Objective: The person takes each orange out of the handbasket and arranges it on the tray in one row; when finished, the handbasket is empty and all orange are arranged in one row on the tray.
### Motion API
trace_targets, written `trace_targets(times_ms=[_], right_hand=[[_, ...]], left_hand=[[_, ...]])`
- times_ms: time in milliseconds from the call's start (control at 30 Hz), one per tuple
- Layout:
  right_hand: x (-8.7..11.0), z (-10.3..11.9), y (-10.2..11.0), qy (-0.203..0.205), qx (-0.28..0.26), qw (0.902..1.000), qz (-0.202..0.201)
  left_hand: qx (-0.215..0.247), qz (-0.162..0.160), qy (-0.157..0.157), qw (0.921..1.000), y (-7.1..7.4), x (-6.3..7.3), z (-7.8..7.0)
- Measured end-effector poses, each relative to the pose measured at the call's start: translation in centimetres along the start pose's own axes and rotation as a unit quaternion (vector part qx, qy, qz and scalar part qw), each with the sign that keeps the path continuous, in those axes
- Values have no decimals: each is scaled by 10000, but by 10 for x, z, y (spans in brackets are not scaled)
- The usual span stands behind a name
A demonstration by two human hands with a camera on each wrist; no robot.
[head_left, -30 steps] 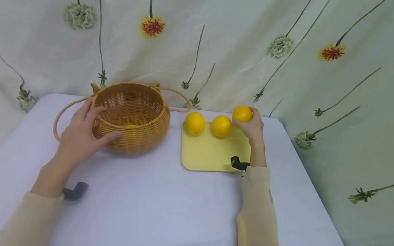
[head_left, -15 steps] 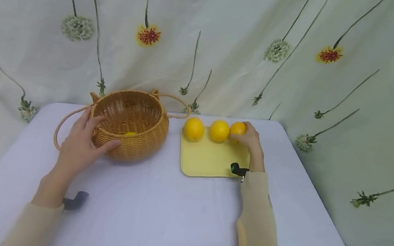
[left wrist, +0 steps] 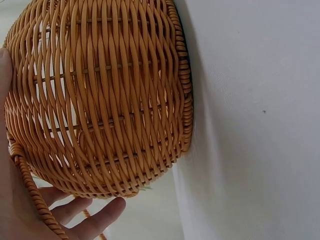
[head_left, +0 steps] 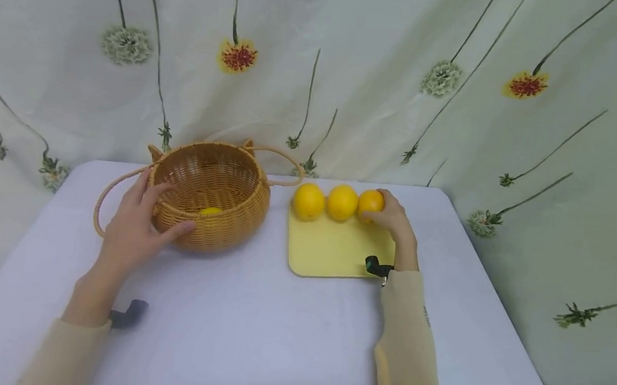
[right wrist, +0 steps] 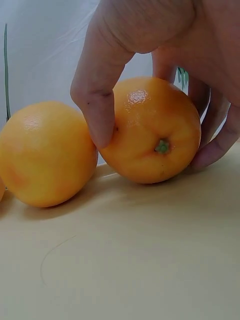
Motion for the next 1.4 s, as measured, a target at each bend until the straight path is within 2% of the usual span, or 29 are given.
trace_targets(times_ms=[133, 333, 433, 500, 600, 700, 900, 1100, 1233, 1400], right_hand=[[3, -9, -3, -85, -91, 9999, 12], [6, -23, -13, -202, -139, 9997, -71], [6, -25, -19, -63, -210, 9997, -61], [9, -26, -20, -36, -230, 9997, -39], [15, -31, -17, -181, -199, 9995, -134], [19, -35, -13, -300, -141, 9992, -217], [17, -23, -11, -155, 42, 9999, -25], [11, -12, -4, -140, 136, 9996, 222], [7, -4, 1, -33, 7, 9994, 334], [2, -3, 8, -19, -312, 9985, 456]], left_hand=[[-11, -41, -74, 10000, -5, 2, 0], [-13, 171, 92, 9998, -15, 15, 4], [-22, 32, 7, 10000, -14, 18, 6], [2, -54, -139, 9999, -13, 17, 6], [76, -7, -385, 9992, -16, 10, 4], [109, 94, -453, 9989, -17, 4, 1], [91, 22, -181, 9998, -11, 10, 0], [86, -32, -74, 9999, -6, 15, 0], [86, -214, -160, 9996, 0, 11, -1], [110, -215, -184, 9995, -1, 2, 0]])
Point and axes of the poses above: each hand's wrist, its own x-axis away from the middle knuckle, its own y-axis out of the back of the hand, z = x × y, the point moved 1 cm from there along -x, towards the middle knuckle, and after that the axes turned 12 degrees about x, right-handed, at the moved point
